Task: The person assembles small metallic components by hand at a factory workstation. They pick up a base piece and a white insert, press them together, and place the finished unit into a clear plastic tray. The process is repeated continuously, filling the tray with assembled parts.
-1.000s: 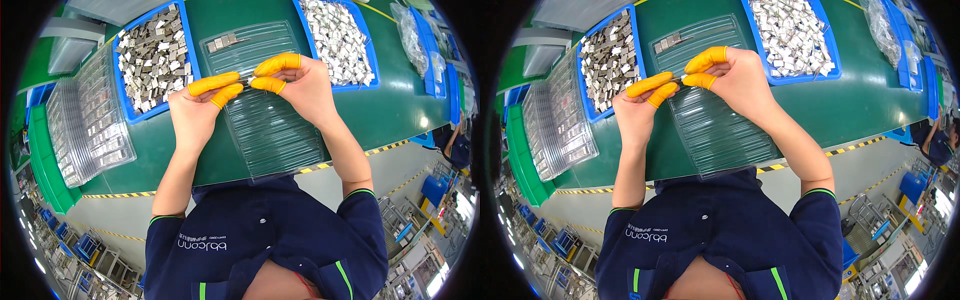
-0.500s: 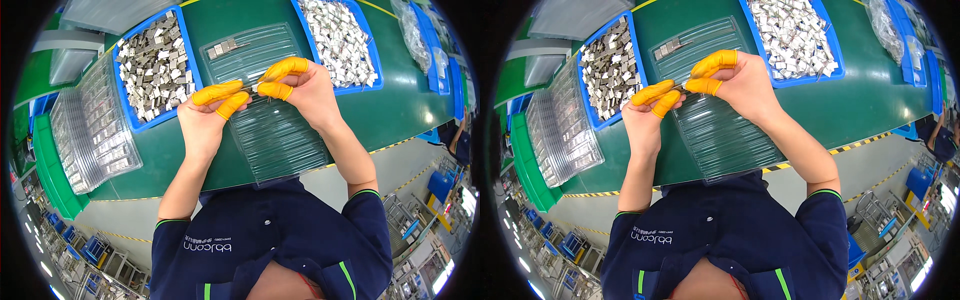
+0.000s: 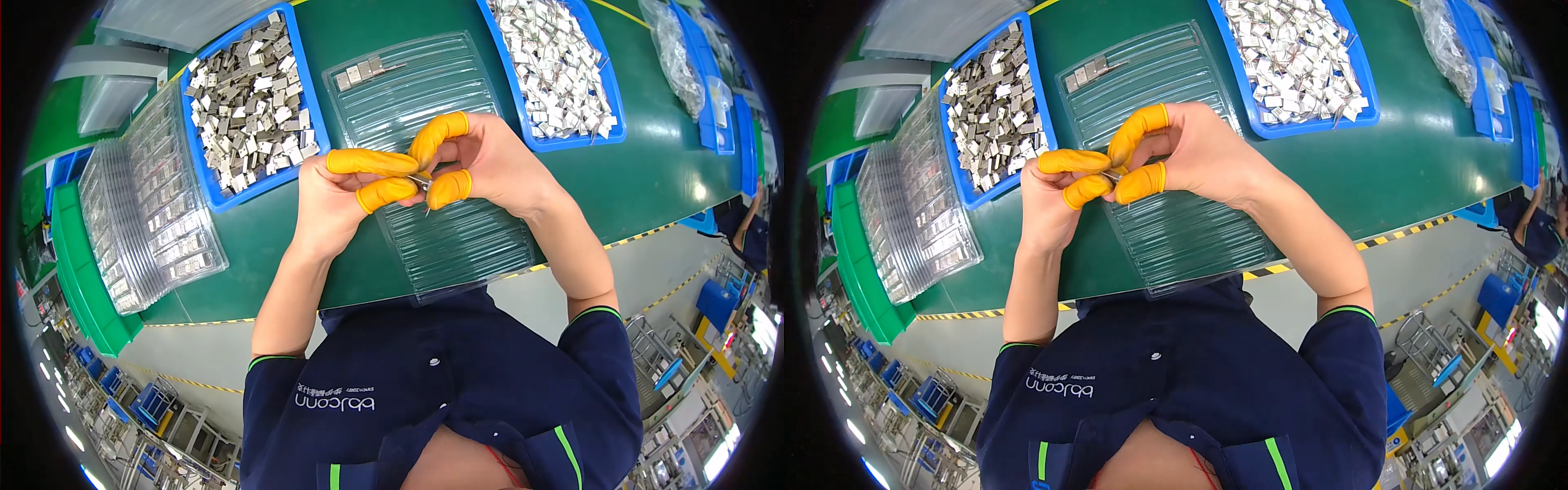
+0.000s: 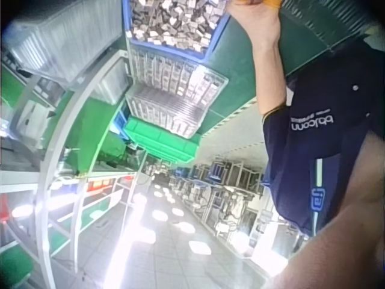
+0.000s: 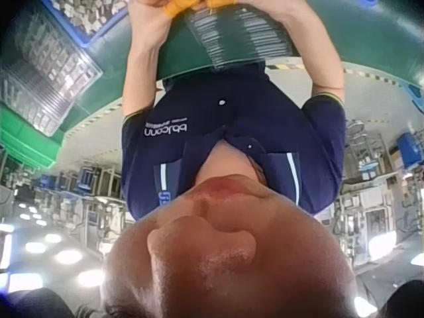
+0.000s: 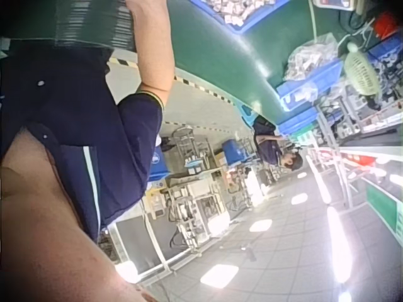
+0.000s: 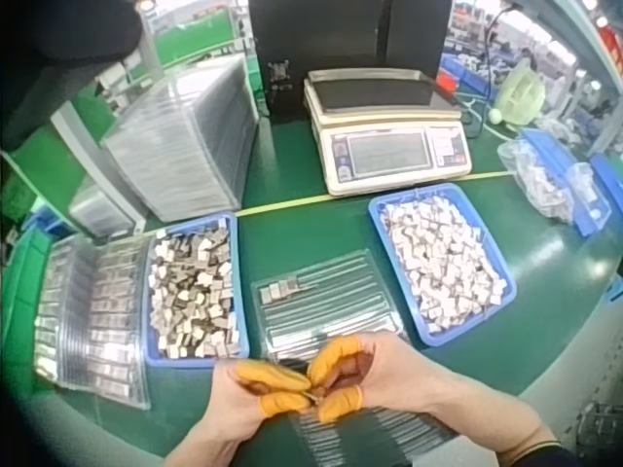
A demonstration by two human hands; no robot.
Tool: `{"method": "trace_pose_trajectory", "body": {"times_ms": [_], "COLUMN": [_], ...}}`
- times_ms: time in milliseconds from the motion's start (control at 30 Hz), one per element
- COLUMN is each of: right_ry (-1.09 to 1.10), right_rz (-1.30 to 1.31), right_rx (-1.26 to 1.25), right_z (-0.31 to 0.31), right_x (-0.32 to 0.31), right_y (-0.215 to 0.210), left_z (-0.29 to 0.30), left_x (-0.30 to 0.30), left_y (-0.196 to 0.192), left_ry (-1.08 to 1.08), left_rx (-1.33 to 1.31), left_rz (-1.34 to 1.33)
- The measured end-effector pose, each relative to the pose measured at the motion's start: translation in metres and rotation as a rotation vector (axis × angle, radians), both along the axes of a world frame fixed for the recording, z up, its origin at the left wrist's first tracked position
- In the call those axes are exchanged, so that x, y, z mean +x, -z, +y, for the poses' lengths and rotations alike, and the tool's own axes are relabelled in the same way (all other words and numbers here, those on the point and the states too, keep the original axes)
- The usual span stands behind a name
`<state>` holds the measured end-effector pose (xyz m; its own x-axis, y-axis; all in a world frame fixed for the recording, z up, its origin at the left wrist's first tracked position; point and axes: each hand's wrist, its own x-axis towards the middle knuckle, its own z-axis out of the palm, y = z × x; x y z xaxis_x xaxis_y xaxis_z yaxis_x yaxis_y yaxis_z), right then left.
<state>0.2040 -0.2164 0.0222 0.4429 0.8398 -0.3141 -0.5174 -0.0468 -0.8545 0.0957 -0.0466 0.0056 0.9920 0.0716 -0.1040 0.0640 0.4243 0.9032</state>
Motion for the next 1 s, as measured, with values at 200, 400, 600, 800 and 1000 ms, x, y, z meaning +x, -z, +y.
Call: {"method": "trace_pose_trajectory", "body": {"times_ms": [200, 400, 600, 800, 1000], "right_ry": [0.116, 0.461, 0.302, 0.367, 0.322], "right_rz": [-0.118, -1.216, -2.050, -2.020, -1.945], "right_rx": [0.004, -0.108, -0.447, -0.450, -0.436], "right_z": [0.003, 0.012, 0.037, 0.050, 0.046], "right_x": [-0.006, 0.013, 0.044, 0.050, 0.049], "right_y": [-0.008, -0.004, -0.007, 0.013, 0.028], "left_z": [-0.007, -0.030, -0.047, -0.054, -0.045], "left_x": [0.002, 0.002, -0.041, -0.063, -0.069], "left_y": [0.002, -0.014, -0.003, 0.003, 0.004], "left_ry": [-0.087, -0.416, -0.134, 0.034, 0.085], "left_rx": [-0.050, 0.617, 1.362, 1.413, 1.423], "left_rz": [-0.054, -0.100, -0.328, -0.090, -0.106]}}
